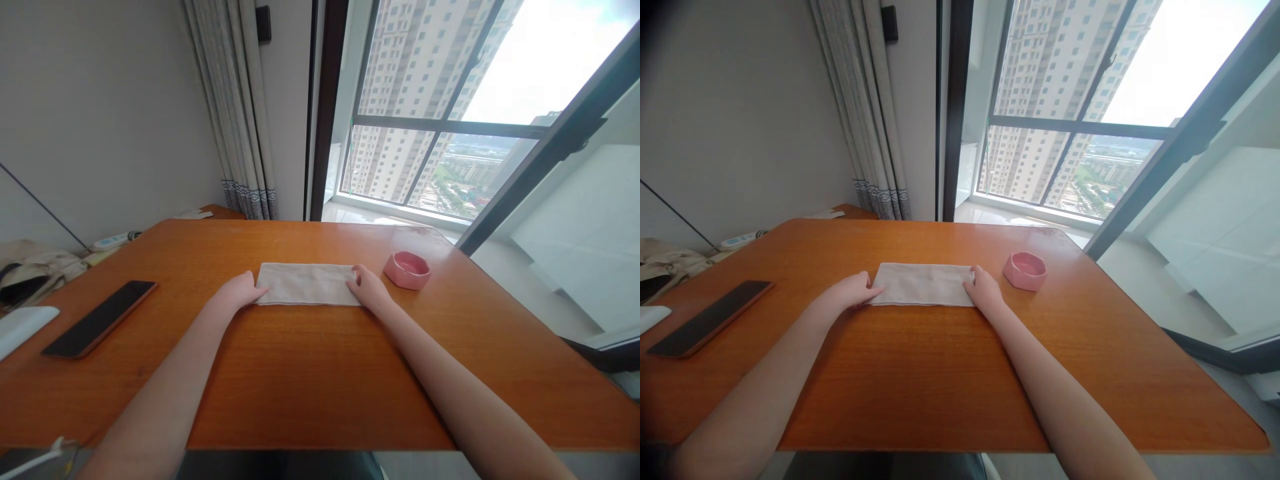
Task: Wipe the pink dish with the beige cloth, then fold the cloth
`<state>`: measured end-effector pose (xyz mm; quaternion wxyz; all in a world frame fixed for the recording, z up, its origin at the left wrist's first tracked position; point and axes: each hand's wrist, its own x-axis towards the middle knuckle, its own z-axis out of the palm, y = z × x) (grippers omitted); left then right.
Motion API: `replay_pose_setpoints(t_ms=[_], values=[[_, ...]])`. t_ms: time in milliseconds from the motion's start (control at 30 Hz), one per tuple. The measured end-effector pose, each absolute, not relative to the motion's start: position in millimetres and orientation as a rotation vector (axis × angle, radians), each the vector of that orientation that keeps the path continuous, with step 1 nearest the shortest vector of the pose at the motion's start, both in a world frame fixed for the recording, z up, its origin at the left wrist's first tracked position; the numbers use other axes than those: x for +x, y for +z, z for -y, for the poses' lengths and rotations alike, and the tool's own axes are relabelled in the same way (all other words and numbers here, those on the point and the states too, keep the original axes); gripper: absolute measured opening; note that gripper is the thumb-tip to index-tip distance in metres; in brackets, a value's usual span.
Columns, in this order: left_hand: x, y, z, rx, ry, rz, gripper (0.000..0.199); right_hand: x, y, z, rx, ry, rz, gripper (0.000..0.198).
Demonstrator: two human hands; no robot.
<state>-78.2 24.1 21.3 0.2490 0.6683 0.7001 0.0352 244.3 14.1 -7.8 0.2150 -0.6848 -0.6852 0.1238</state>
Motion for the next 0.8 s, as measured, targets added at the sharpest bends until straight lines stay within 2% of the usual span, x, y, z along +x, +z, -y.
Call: replay_pose_setpoints(t_ms=[133, 233, 400, 500, 667, 800], values=[[-78.5, 16.8, -28.9, 1.962, 0.12, -1.774, 0.032, 237.3, -2.4, -7.6, -1.789, 0.532, 1.854, 0.058], [-76.7, 14.7, -30.5, 2.028, 0.168, -1.762, 0.026, 230.6, 1.7, -1.9, -1.683, 0.552, 1.937, 0.068], [-70.6, 18.1, -27.0, 2.209, 0.239, -1.885, 0.018, 228.9, 0.8, -2.7, -1.679, 0.397, 2.039, 0.052], [-66.5, 23.8, -23.5, 2.178, 0.281, -2.004, 0.017, 231.4, -1.8, -6.0, -1.694, 0.406, 2.009, 0.041], [-63.6, 26.6, -21.2, 2.136, 0.368, -1.983, 0.013, 234.9, -2.7, -8.2, -1.714, 0.441, 1.958, 0.04], [-63.2, 20.5, -22.2, 2.118, 0.258, -1.916, 0.021, 237.6, -4.6, -11.5, -1.708, 0.394, 1.949, 0.036]])
